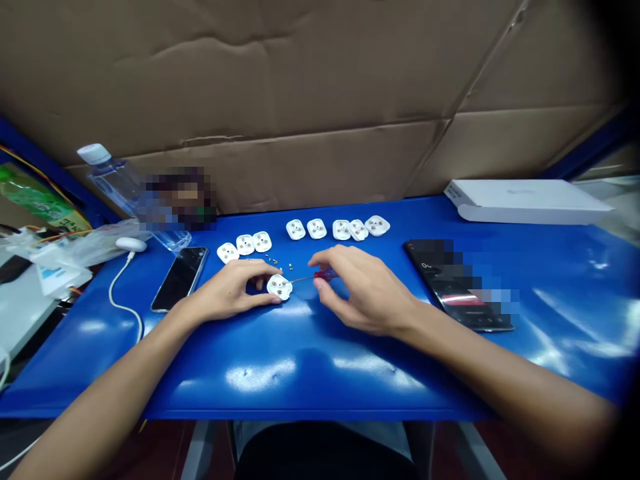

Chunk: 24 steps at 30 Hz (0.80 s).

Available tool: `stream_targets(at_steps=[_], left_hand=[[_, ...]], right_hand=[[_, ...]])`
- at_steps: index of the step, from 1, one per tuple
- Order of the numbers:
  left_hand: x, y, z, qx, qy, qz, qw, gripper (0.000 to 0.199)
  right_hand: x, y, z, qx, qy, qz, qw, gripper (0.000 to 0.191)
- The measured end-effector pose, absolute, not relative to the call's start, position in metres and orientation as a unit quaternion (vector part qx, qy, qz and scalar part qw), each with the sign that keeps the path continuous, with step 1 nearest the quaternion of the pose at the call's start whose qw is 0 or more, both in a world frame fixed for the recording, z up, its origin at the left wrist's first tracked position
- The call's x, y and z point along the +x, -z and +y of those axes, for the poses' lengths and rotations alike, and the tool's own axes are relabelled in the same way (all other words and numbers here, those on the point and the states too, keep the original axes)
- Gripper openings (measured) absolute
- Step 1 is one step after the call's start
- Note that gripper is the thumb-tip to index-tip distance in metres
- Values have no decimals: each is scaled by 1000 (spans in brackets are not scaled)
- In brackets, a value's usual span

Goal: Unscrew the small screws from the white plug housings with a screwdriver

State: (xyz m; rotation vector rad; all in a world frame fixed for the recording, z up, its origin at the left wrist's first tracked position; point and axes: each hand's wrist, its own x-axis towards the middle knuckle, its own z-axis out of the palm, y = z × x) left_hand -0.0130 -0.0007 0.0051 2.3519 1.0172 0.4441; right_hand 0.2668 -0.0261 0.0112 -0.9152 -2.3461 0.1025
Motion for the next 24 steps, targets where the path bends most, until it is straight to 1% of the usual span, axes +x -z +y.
stream_targets(at_steps=[4, 8, 11, 15, 18, 21, 24], left_hand=[[-12, -6, -3, 871, -166, 377, 266, 41], [-12, -6, -3, 872, -164, 378, 265, 41], [-12, -6, -3, 869, -161, 382, 269, 41], [-12, -7, -4, 871, -159, 382, 265, 41], [-12, -7, -4, 875, -154, 379, 258, 40], [-12, -7, -3, 876, -149, 377, 261, 42], [-12, -6, -3, 876, -144, 378, 263, 43]], right_hand=[[266, -8, -24, -356, -6, -883, 307, 15], [266, -10, -25, -325, -16, -887, 329, 11], [266, -12, -26, -324, -34, -885, 334, 17], [266, -10, -26, -348, -25, -880, 321, 13], [266, -8, -25, -334, -7, -888, 318, 13], [265, -8, -26, -303, -7, -893, 333, 18], [265, -9, -28, -304, -18, -892, 335, 24]])
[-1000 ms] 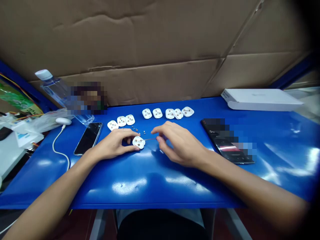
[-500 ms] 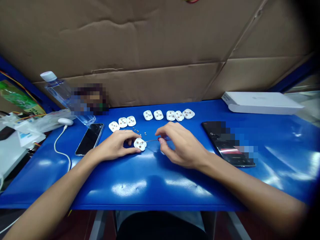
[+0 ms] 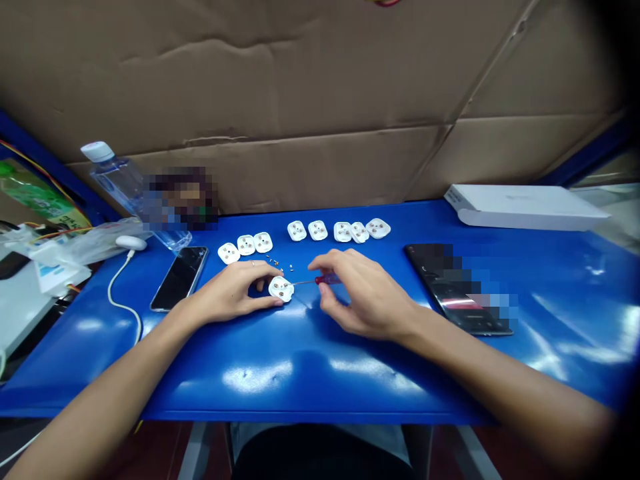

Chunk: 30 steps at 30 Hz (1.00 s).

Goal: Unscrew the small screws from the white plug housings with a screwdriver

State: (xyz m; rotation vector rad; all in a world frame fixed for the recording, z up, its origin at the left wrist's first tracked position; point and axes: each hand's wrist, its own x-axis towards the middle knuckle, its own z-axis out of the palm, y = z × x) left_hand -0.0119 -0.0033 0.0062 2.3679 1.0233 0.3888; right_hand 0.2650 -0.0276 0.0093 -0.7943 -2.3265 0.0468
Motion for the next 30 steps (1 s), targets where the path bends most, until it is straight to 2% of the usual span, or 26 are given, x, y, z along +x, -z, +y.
stream_targets(at_steps=[6, 13, 17, 20, 25, 30], left_hand=[[-11, -3, -4, 877, -142, 384, 252, 44], [-10, -2, -5, 881, -137, 379, 248, 43], [-10, -2, -4, 880, -133, 386, 243, 42], [-11, -2, -4, 882, -128, 384, 243, 42], [-11, -2, -3, 880, -127, 384, 249, 45], [-11, -3, -3, 880, -135, 383, 247, 44]], right_hand=[[267, -9, -23, -349, -4, -878, 328, 14], [270, -8, -21, -325, -55, -876, 352, 24], [270, -8, -22, -361, -57, -872, 325, 20], [269, -7, -21, -360, -58, -868, 336, 18], [269, -8, -21, -340, -72, -872, 346, 31], [269, -5, -20, -372, -48, -866, 330, 23]])
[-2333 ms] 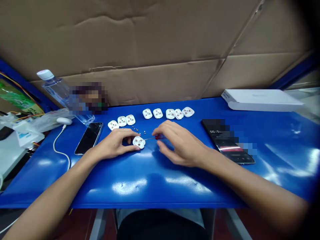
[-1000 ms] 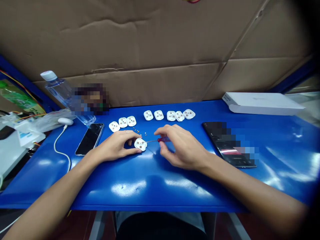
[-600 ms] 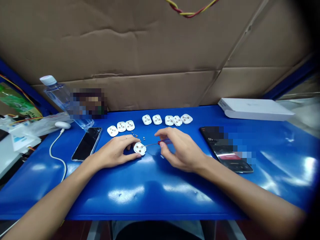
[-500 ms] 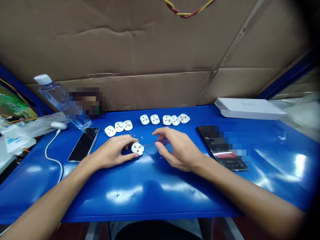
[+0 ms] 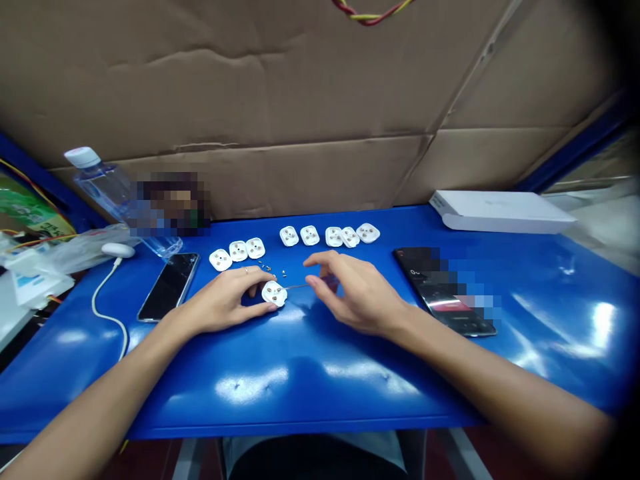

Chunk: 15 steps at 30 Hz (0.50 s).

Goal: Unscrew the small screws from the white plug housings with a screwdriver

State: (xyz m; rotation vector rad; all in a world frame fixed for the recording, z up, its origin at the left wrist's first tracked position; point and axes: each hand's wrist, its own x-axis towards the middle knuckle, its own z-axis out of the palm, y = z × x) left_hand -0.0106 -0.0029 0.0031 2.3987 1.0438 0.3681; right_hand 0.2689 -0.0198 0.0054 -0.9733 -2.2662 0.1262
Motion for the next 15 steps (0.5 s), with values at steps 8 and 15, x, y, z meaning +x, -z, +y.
stream_targets(at_steps=[8, 15], left_hand=[[-11, -4, -4, 882, -131, 384, 239, 44], [-11, -4, -4, 881, -132, 385, 240, 45]], right_hand=[[269, -5, -22, -336, -65, -875, 342, 27], [269, -7, -23, -336, -52, -872, 351, 16]])
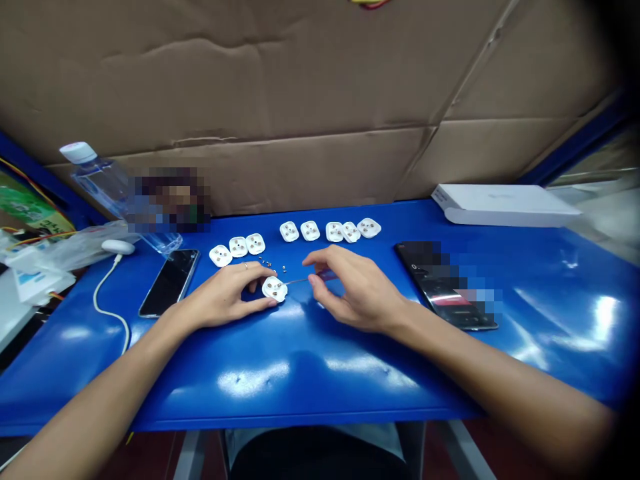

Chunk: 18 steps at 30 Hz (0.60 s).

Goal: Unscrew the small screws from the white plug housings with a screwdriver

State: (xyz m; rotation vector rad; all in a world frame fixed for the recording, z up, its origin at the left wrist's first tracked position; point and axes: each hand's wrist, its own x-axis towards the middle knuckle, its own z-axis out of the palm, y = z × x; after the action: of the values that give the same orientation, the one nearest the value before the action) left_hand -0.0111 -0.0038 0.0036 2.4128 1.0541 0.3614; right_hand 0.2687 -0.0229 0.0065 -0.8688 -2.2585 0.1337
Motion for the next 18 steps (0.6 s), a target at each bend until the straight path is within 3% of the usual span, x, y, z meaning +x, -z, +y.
stream_targets(at_steps=[4, 18], left_hand=[[-10, -5, -3, 880, -133, 384, 247, 45], [-11, -4, -3, 879, -134, 381, 253, 46]], right_hand=[[268, -9, -24, -324, -57, -879, 346, 22], [268, -8, -23, -325, -24, -881, 344, 12]])
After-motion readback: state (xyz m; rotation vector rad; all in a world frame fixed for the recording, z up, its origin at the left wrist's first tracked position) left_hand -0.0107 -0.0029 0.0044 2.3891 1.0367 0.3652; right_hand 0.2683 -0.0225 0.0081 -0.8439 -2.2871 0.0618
